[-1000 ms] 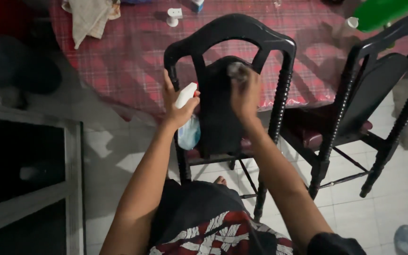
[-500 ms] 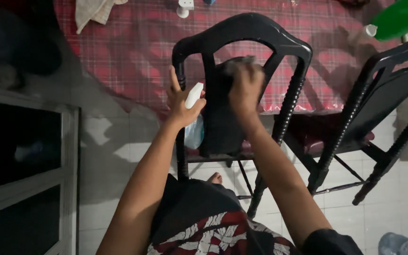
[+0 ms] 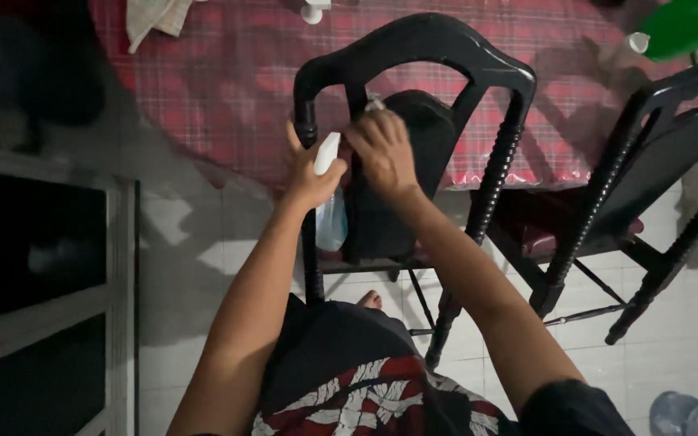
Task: Cleaning wooden and padded dining chairs with a spray bottle and cloth.
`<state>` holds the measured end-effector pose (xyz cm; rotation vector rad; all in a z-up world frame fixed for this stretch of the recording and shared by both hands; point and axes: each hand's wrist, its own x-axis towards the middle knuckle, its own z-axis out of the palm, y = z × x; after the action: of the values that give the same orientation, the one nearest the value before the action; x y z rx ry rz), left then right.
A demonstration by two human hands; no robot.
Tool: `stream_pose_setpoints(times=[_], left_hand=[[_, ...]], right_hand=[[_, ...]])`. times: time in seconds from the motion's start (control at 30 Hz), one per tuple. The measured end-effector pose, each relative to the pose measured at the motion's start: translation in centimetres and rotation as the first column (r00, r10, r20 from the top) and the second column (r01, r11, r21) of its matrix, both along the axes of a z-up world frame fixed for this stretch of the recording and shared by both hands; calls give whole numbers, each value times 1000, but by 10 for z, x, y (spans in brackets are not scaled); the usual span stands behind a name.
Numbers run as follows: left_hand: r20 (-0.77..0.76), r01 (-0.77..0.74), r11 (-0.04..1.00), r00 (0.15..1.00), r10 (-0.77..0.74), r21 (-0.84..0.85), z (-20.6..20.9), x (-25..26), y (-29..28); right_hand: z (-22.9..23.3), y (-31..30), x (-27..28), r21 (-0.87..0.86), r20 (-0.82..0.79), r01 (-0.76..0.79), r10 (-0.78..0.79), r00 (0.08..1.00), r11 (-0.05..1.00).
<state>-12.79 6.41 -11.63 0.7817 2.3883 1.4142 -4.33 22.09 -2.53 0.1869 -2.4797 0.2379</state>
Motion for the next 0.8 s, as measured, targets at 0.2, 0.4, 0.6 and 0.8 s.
stream_pose_setpoints(times=[0.2,0.4,0.6,0.8], left_hand=[[-98,172,984,979,-176,-52,-60,-18,2],[22,81,996,996,-82,24,-43,-15,3],[64,86,996,994,-85,-23,-21,-13,-1],[268,99,983,962,-55,-153,3,-13,2]], right_hand=[[5,36,11,-93,63,112,-106,992,989],[-31,30,-4,-69,67,70,-65,996,995],[-3,51,4,-34,157,-73,77,985,997],[11,57,17,-158,12,299,-301,954,941]])
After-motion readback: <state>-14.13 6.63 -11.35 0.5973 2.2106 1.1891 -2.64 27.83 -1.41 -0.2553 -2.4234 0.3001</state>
